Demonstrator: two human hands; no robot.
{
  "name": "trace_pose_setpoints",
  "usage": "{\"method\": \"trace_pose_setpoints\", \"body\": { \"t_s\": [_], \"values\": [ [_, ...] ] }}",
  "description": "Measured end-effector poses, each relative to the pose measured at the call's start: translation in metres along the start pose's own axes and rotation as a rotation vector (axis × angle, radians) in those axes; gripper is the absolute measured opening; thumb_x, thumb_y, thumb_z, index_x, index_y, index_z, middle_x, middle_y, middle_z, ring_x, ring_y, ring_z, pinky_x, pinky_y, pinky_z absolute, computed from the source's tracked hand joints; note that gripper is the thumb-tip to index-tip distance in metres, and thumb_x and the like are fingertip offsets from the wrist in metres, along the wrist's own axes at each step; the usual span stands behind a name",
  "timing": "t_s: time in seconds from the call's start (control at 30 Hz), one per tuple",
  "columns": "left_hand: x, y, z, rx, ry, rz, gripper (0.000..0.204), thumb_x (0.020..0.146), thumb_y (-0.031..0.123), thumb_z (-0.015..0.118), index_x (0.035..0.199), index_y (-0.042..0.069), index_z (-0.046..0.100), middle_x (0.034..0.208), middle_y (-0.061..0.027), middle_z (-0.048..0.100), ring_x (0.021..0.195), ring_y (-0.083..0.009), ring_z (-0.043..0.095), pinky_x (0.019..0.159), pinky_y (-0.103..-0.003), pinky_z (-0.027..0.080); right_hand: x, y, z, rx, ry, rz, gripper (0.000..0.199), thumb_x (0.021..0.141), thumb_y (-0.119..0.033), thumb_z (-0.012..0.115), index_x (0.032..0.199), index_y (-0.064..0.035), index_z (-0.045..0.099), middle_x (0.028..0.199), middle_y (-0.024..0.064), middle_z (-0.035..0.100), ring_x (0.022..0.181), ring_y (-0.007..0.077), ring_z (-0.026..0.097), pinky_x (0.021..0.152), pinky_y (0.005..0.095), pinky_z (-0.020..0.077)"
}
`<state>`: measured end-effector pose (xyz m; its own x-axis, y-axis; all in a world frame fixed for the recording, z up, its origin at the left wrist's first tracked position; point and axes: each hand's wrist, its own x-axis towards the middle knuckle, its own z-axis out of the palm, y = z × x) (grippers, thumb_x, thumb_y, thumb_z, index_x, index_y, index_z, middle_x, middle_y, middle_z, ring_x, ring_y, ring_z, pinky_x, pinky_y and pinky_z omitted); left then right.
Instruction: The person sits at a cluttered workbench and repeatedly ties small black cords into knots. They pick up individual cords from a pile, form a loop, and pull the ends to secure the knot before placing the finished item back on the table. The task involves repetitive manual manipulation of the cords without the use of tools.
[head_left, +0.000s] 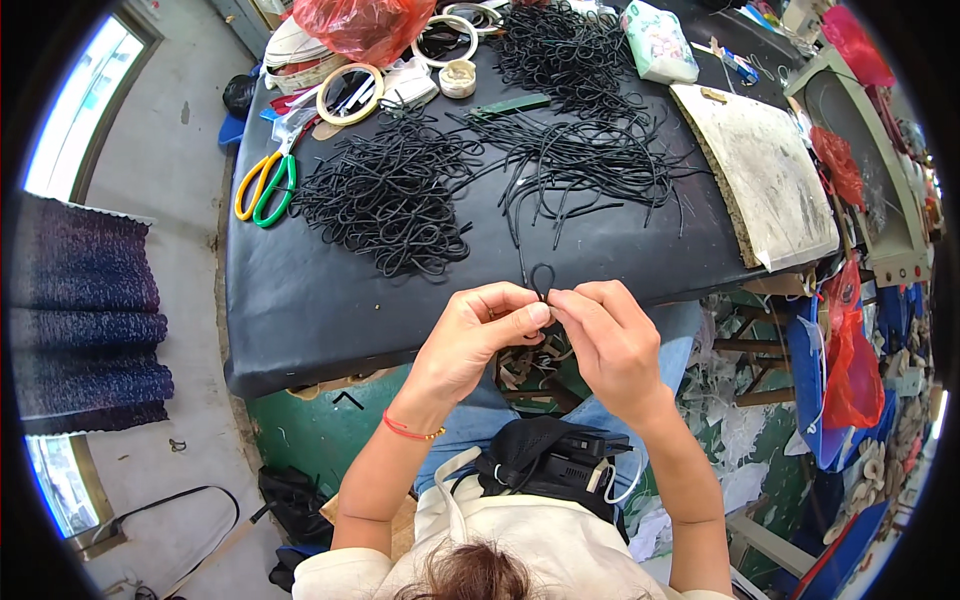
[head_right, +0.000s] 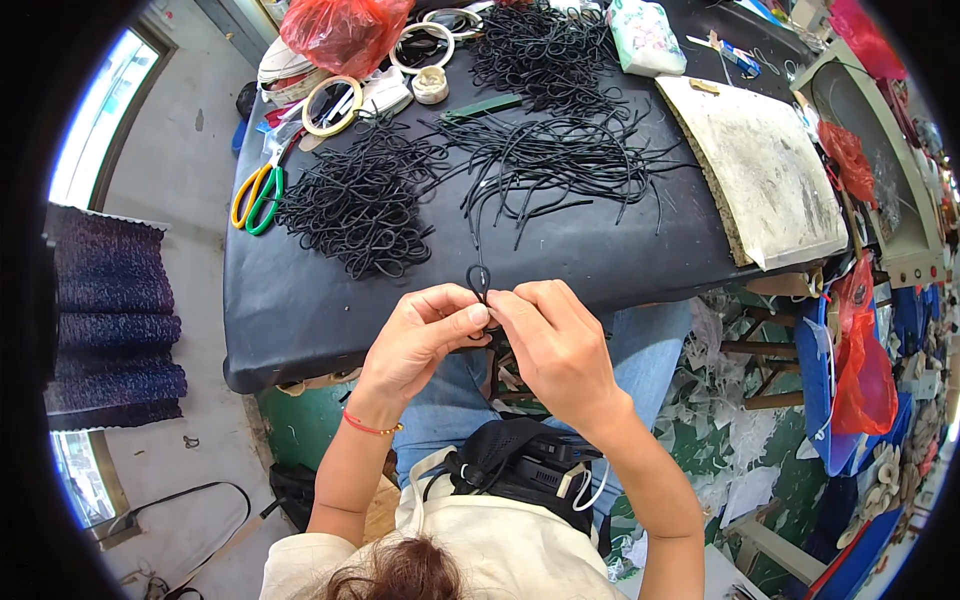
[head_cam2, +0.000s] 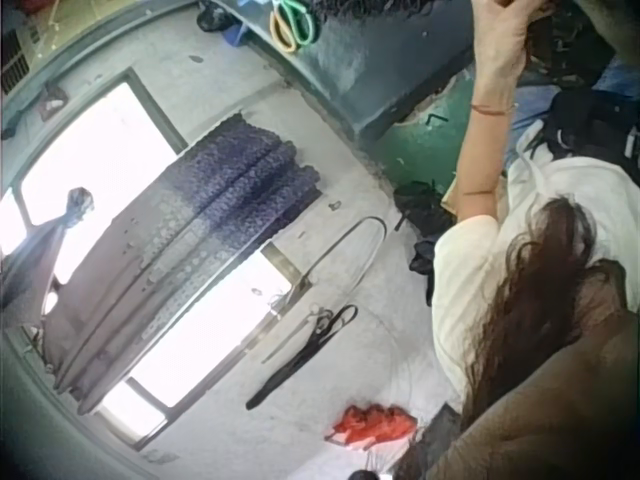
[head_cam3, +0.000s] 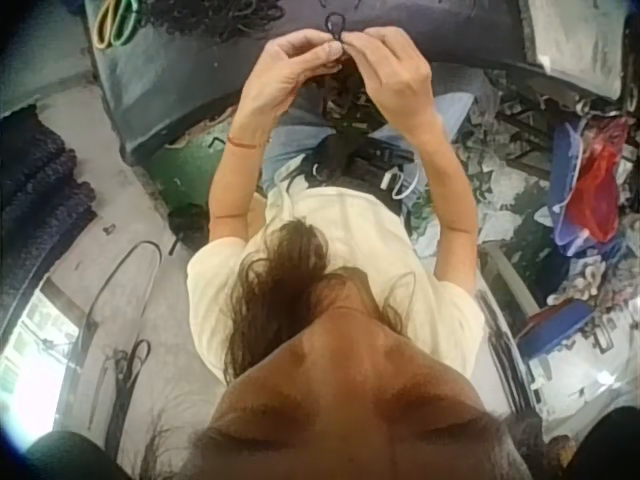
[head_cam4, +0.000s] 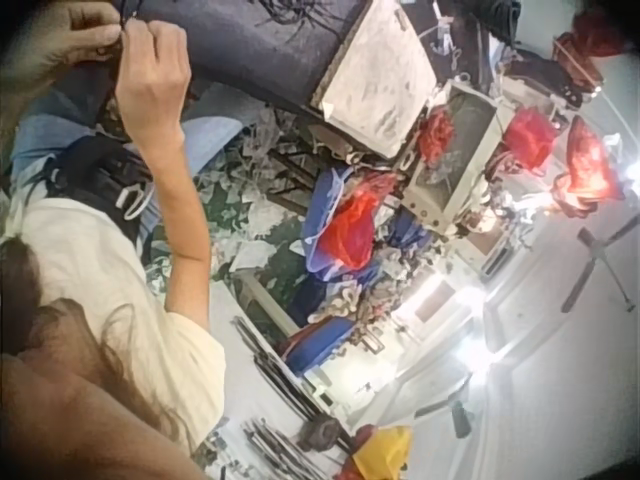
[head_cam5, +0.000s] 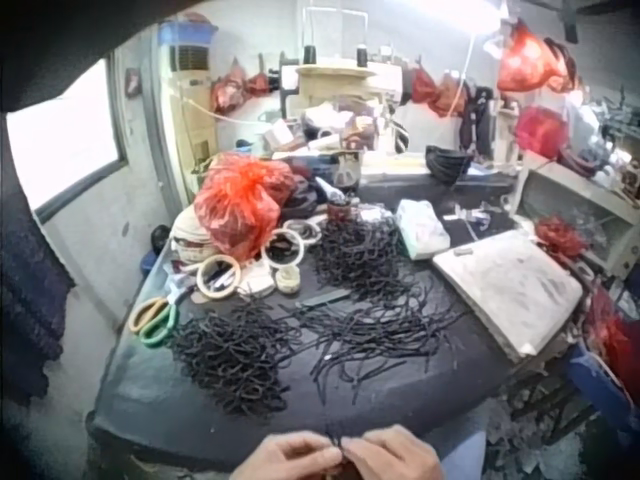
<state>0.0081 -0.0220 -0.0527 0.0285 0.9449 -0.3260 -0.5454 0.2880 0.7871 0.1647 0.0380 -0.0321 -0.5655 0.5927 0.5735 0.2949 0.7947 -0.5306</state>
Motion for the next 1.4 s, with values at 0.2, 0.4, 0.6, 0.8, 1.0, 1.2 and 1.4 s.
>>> {"method": "trace_pose_setpoints", "body": {
  "t_s": [0.2, 0.4, 0.6, 0.8, 1.0, 1.2, 1.4],
  "values": [
    [-0.002, 0.006, -0.001, 0.399, 0.12, 0.101, 0.011, 0.087, 0.009, 0.057, 0.091, -0.001, 0.061, 0.083, -0.0034, 0.062, 0.073, -0.0072, 0.054, 0.065, -0.023, 0.047, 0.008, -0.009, -0.028, -0.091, -0.185, -0.019, 0.017, 0.072, 0.0, 0.065, 0.088, 0.0004, 0.061, 0.077, 0.0086, 0.054, 0.07, 0.0243, 0.054, 0.061, 0.0344, 0.0454],
    [-0.01, 0.015, 0.008, 0.592, -0.142, 0.261, 0.013, 0.085, 0.006, 0.059, 0.095, -0.002, 0.061, 0.079, -0.004, 0.061, 0.07, -0.0092, 0.056, 0.064, -0.024, 0.047, 0.015, 0.012, -0.024, 0.192, -0.137, 0.225, 0.01, 0.077, -0.001, 0.062, 0.087, -0.0002, 0.061, 0.077, 0.0079, 0.052, 0.064, 0.0209, 0.052, 0.056, 0.0302, 0.0428],
    [-0.007, 0.004, 0.006, 0.134, -0.017, 0.119, 0.024, 0.087, 0.01, 0.057, 0.108, -0.001, 0.058, 0.087, -0.0059, 0.062, 0.075, -0.0089, 0.058, 0.068, -0.023, 0.051, -0.008, -0.004, -0.007, 0.277, -0.12, 0.303, 0.012, 0.08, 0.001, 0.059, 0.091, 0.0019, 0.061, 0.076, 0.0097, 0.055, 0.061, 0.019, 0.054, 0.054, 0.0288, 0.0436],
    [-0.005, 0.0, 0.007, 0.071, -0.018, 0.093, 0.022, 0.087, 0.01, 0.057, 0.107, -0.001, 0.058, 0.087, -0.0056, 0.061, 0.074, -0.0083, 0.057, 0.068, -0.023, 0.05, -0.012, -0.015, -0.011, 0.239, -0.152, 0.38, 0.016, 0.078, 0.004, 0.057, 0.094, 0.0027, 0.061, 0.071, 0.0109, 0.057, 0.058, 0.0188, 0.056, 0.052, 0.029, 0.0449],
    [-0.007, -0.008, 0.01, 0.096, 0.05, 0.132, 0.017, 0.087, 0.009, 0.058, 0.101, 0.0, 0.057, 0.087, -0.0056, 0.061, 0.076, -0.0084, 0.057, 0.069, -0.023, 0.049, -0.012, -0.024, -0.019, 0.528, -0.228, 0.635, 0.018, 0.081, 0.003, 0.056, 0.099, 0.0023, 0.06, 0.079, 0.0079, 0.062, 0.067, 0.0103, 0.059, 0.057, 0.0242, 0.0472],
    [-0.008, -0.009, 0.012, -0.024, 0.047, 0.138, 0.016, 0.083, 0.005, 0.061, 0.099, 0.0, 0.057, 0.092, -0.0079, 0.063, 0.081, -0.0104, 0.059, 0.073, -0.024, 0.049, -0.016, -0.014, -0.013, 1.003, -0.168, 0.794, 0.013, 0.085, -0.003, 0.057, 0.097, 0.0016, 0.06, 0.081, 0.0045, 0.063, 0.073, 0.0085, 0.058, 0.064, 0.0214, 0.0474],
    [-0.007, -0.017, 0.025, -0.066, 0.171, 0.287, 0.014, 0.082, 0.001, 0.061, 0.095, -0.002, 0.058, 0.089, -0.0078, 0.063, 0.077, -0.0093, 0.059, 0.073, -0.023, 0.05, -0.019, -0.015, 0.002, 0.63, 0.023, 0.719, 0.008, 0.083, -0.006, 0.062, 0.085, 0.0008, 0.058, 0.073, 0.0019, 0.062, 0.064, 0.0038, 0.056, 0.057, 0.0181, 0.0449]
  ]
}}
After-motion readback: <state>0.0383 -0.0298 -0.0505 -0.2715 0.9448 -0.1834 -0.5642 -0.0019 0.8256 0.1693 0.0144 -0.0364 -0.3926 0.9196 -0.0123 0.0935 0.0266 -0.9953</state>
